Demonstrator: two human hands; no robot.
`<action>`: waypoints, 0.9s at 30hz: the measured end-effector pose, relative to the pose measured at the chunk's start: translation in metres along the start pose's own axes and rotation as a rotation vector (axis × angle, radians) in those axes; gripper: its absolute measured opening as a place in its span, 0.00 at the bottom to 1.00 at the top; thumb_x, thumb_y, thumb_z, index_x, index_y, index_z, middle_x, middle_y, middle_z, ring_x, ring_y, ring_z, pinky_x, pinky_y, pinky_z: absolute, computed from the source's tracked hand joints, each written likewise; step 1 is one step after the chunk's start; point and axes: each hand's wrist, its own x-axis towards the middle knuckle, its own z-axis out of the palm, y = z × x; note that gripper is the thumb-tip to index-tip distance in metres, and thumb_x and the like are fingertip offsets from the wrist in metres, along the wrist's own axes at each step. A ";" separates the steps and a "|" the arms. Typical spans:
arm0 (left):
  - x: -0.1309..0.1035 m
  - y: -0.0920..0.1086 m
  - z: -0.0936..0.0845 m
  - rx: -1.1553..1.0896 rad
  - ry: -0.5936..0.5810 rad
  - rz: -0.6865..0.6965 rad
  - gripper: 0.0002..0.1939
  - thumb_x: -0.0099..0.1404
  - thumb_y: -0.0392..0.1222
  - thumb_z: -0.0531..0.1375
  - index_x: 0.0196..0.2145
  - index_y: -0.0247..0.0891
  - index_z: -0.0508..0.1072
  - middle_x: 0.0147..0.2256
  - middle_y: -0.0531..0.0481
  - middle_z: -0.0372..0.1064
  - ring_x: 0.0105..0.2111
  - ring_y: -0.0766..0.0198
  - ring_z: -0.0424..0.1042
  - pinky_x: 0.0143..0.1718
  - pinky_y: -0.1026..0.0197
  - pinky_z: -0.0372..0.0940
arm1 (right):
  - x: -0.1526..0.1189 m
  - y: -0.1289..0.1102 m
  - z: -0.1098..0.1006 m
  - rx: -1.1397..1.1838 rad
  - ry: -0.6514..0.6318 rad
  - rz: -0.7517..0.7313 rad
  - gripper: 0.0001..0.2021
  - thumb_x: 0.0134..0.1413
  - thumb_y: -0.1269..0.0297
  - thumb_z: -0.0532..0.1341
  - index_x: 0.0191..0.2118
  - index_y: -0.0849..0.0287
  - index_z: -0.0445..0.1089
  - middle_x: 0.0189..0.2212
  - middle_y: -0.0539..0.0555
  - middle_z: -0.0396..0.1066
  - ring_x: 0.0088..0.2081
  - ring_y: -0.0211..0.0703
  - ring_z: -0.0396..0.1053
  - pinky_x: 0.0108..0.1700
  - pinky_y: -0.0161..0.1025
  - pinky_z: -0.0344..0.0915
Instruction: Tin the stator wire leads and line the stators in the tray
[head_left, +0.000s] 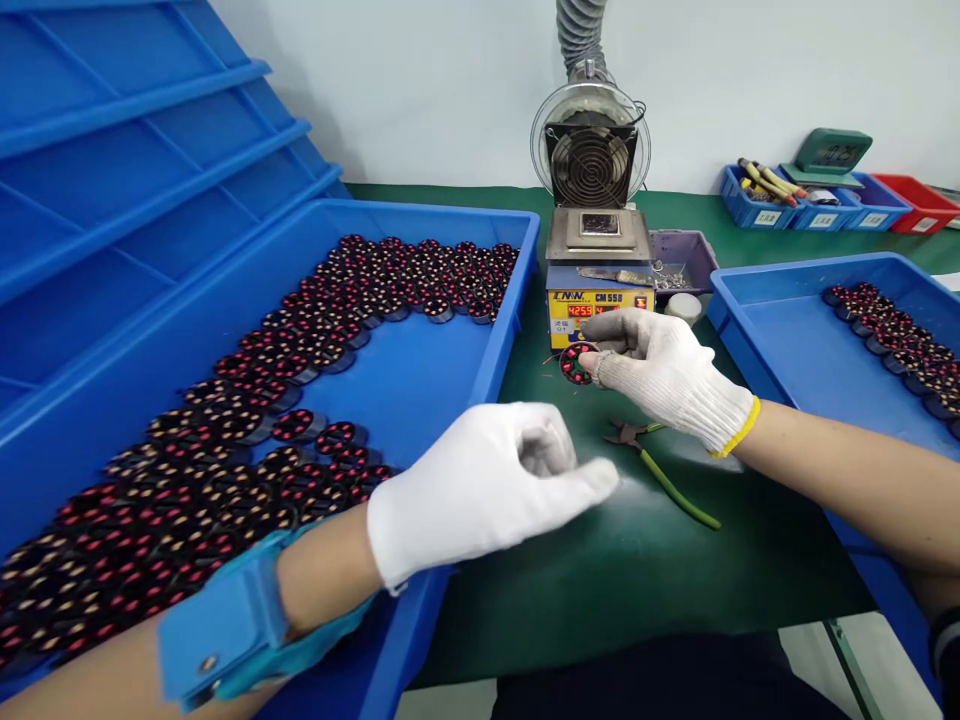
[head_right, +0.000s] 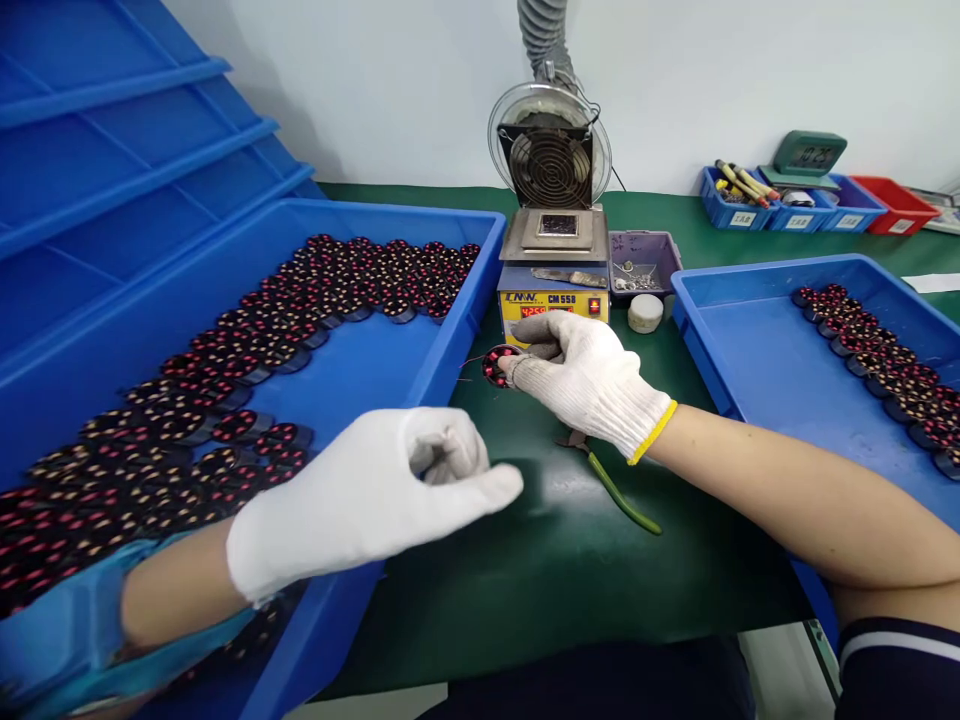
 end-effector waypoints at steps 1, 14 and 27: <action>0.001 -0.001 0.000 0.038 0.096 -0.015 0.23 0.48 0.59 0.68 0.20 0.39 0.64 0.17 0.55 0.64 0.18 0.68 0.61 0.19 0.64 0.57 | 0.000 0.000 0.000 0.008 0.002 -0.004 0.19 0.51 0.60 0.67 0.49 0.58 0.71 0.42 0.54 0.75 0.38 0.42 0.75 0.40 0.38 0.75; 0.007 -0.009 -0.003 -0.476 0.501 0.091 0.09 0.62 0.45 0.61 0.29 0.38 0.68 0.20 0.57 0.68 0.17 0.70 0.65 0.20 0.65 0.60 | -0.003 -0.005 0.009 0.073 0.017 -0.011 0.19 0.50 0.64 0.67 0.49 0.62 0.70 0.38 0.54 0.75 0.39 0.41 0.75 0.41 0.37 0.75; 0.007 -0.013 0.001 -0.426 0.523 0.199 0.13 0.65 0.49 0.57 0.30 0.37 0.70 0.22 0.54 0.69 0.18 0.69 0.67 0.18 0.65 0.59 | -0.005 -0.007 0.013 0.196 0.036 -0.067 0.17 0.49 0.67 0.66 0.46 0.61 0.69 0.39 0.53 0.75 0.41 0.42 0.75 0.42 0.37 0.76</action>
